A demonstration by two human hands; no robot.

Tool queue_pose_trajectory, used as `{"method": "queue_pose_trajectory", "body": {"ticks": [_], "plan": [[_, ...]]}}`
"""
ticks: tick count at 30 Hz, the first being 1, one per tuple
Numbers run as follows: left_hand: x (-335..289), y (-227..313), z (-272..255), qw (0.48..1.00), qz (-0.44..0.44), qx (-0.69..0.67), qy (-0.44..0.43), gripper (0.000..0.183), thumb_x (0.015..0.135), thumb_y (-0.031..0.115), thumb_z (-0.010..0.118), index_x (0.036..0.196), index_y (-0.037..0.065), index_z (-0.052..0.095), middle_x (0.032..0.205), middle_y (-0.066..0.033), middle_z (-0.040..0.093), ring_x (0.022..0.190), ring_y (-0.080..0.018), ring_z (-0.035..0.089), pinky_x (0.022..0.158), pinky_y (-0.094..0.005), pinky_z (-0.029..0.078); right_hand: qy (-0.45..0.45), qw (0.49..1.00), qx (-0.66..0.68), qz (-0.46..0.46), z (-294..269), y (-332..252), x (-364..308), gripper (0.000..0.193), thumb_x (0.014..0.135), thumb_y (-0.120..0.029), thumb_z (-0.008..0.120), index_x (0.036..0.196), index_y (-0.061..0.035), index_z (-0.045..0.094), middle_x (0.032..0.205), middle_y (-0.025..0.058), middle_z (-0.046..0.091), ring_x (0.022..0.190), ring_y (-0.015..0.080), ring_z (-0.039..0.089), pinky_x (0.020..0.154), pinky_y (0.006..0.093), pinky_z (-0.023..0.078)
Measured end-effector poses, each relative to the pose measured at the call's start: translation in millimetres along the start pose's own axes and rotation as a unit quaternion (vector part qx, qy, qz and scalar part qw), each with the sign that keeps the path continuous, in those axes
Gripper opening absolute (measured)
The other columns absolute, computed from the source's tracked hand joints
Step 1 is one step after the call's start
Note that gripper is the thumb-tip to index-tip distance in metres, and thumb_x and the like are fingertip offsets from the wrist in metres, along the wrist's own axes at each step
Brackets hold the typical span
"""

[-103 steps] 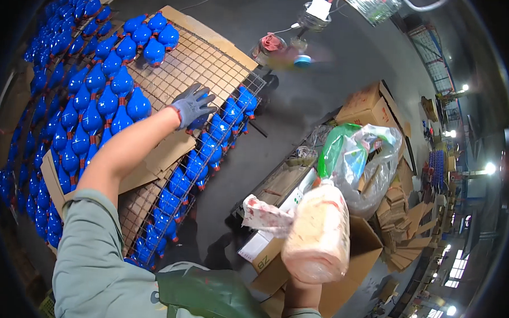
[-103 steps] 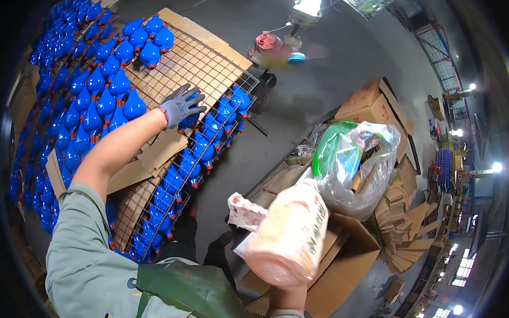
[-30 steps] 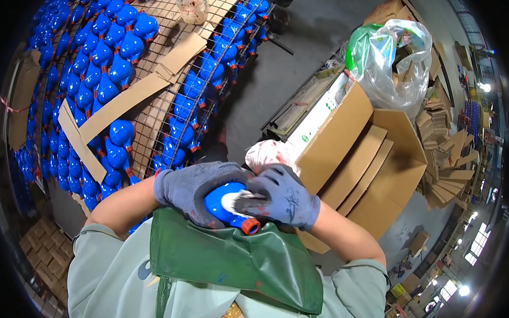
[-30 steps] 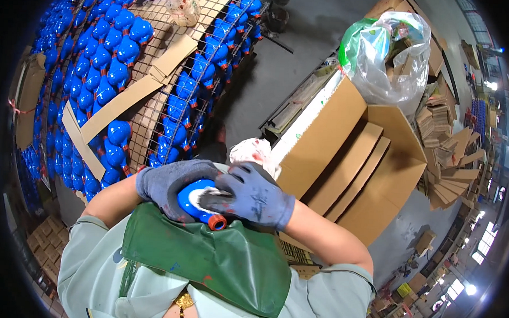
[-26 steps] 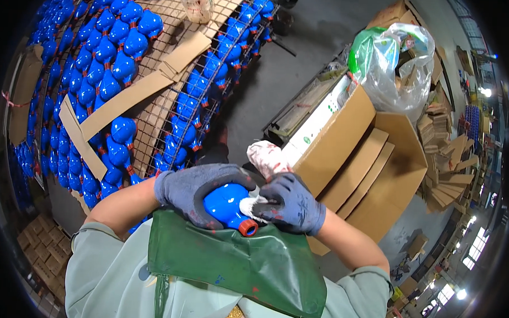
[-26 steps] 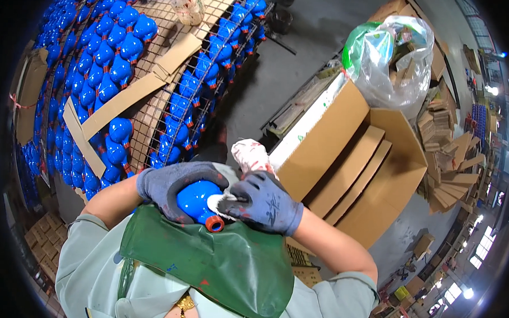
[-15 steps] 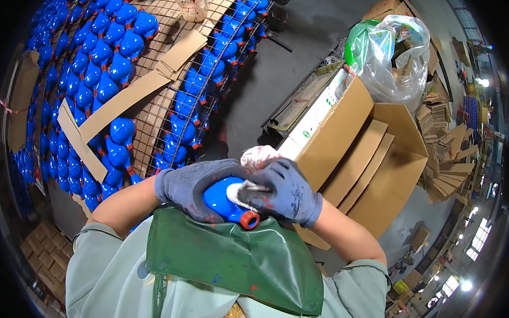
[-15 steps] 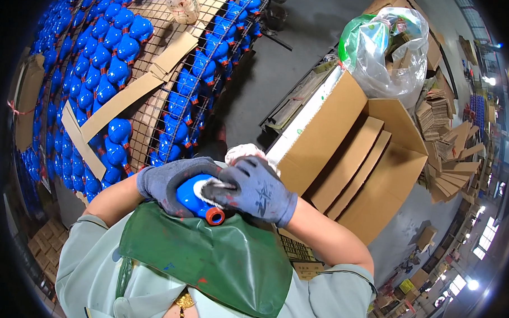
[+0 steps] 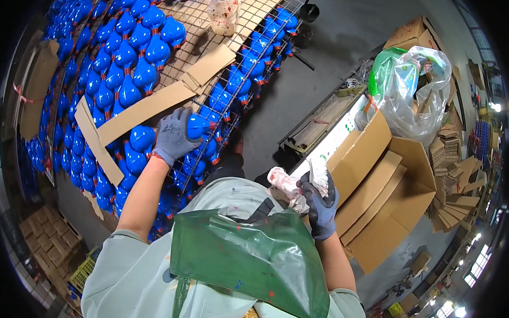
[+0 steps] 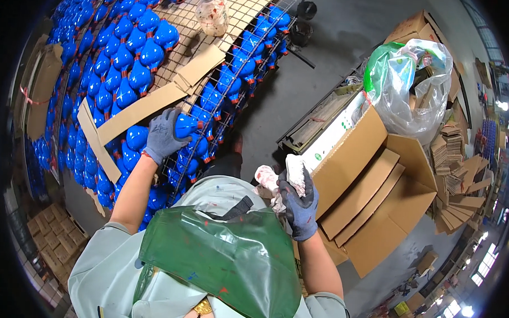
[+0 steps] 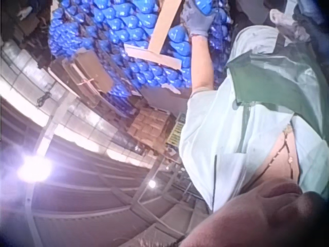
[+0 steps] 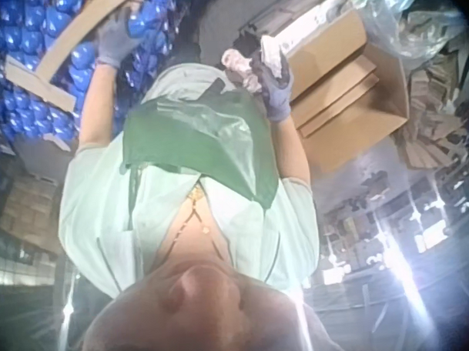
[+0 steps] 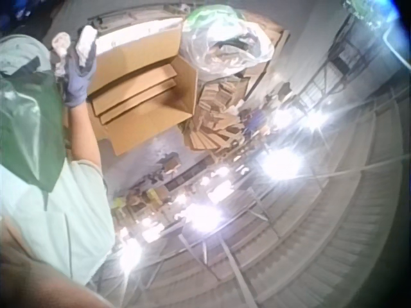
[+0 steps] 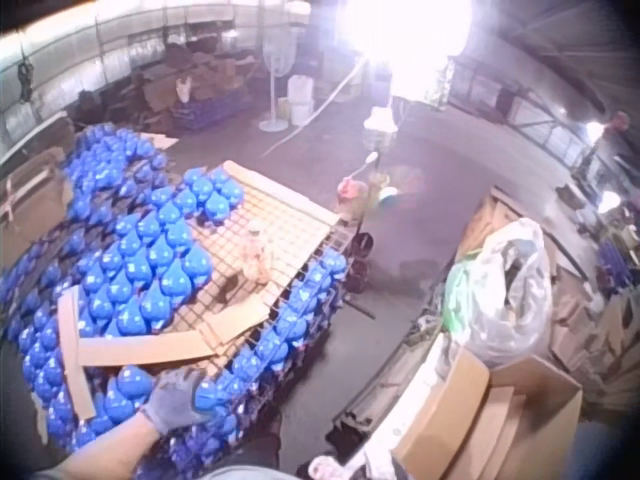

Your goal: The person picks up blue metal components, wipes them with a cloth, and places them into a cardboard box containing dividers. The person places a cardboard sheet into the box and inserts several small cardboard dividers one by one between the items.

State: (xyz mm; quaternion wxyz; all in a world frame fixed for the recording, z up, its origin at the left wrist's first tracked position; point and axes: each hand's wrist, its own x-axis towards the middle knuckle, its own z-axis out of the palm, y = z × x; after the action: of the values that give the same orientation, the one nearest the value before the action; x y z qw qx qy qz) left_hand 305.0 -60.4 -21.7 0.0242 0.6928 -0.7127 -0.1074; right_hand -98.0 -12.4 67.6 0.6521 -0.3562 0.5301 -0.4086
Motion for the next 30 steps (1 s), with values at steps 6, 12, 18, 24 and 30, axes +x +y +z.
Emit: {"method": "queue_pose_trajectory", "body": {"ticks": [6,12,18,24,30], "plan": [[25,-41,6,0.991,-0.083,0.061,-0.083,0.092,0.066,0.050,0.080,0.141,0.009,0.046,0.129,-0.0147,0.056,0.116,-0.0348,0.056,0.100,-0.0484,0.044,0.080,0.996,-0.034,0.011,1,-2,12,0.049,0.090,-0.007,0.067,0.135,0.0045,0.051,0.104,0.0088,0.066,0.092,0.0168,0.063,0.085,0.0319,0.052],[247,-42,-36,0.962,0.110,-0.141,0.208,0.103,0.074,0.039,0.083,0.155,0.006,0.028,0.151,-0.0168,0.044,0.136,-0.0351,0.044,0.113,-0.0447,0.035,0.141,0.988,0.058,0.027,18,-22,16,0.032,0.090,-0.015,0.068,0.115,0.0026,0.058,0.091,0.0073,0.065,0.081,0.0176,0.064,0.075,0.0311,0.052],[378,-75,-10,0.917,0.133,-0.374,0.029,0.109,0.063,0.015,0.093,0.152,0.005,0.032,0.149,-0.0112,0.044,0.136,-0.0233,0.044,0.113,-0.0354,0.039,0.168,0.976,0.135,0.042,4,-12,14,0.020,0.092,-0.009,0.060,0.106,0.0050,0.059,0.077,0.0083,0.061,0.077,0.0212,0.065,0.074,0.0343,0.053],[251,70,-74,0.728,0.048,-0.615,-0.298,0.071,0.083,0.022,0.072,0.145,0.000,0.045,0.134,-0.0130,0.060,0.123,-0.0222,0.057,0.107,-0.0371,0.045,0.083,0.896,0.428,0.085,-13,10,12,0.030,0.090,-0.017,0.062,0.112,0.0036,0.058,0.083,0.0094,0.061,0.088,0.0244,0.063,0.087,0.0379,0.051],[112,108,-38,0.460,-0.025,-0.612,-0.642,0.060,0.089,0.039,0.065,0.135,0.003,0.055,0.131,-0.0155,0.063,0.115,-0.0305,0.063,0.103,-0.0456,0.048,-0.005,0.868,0.486,0.107,-14,20,15,0.054,0.091,-0.011,0.057,0.142,0.0017,0.046,0.100,0.0091,0.065,0.095,0.0209,0.065,0.092,0.0357,0.053]]}}
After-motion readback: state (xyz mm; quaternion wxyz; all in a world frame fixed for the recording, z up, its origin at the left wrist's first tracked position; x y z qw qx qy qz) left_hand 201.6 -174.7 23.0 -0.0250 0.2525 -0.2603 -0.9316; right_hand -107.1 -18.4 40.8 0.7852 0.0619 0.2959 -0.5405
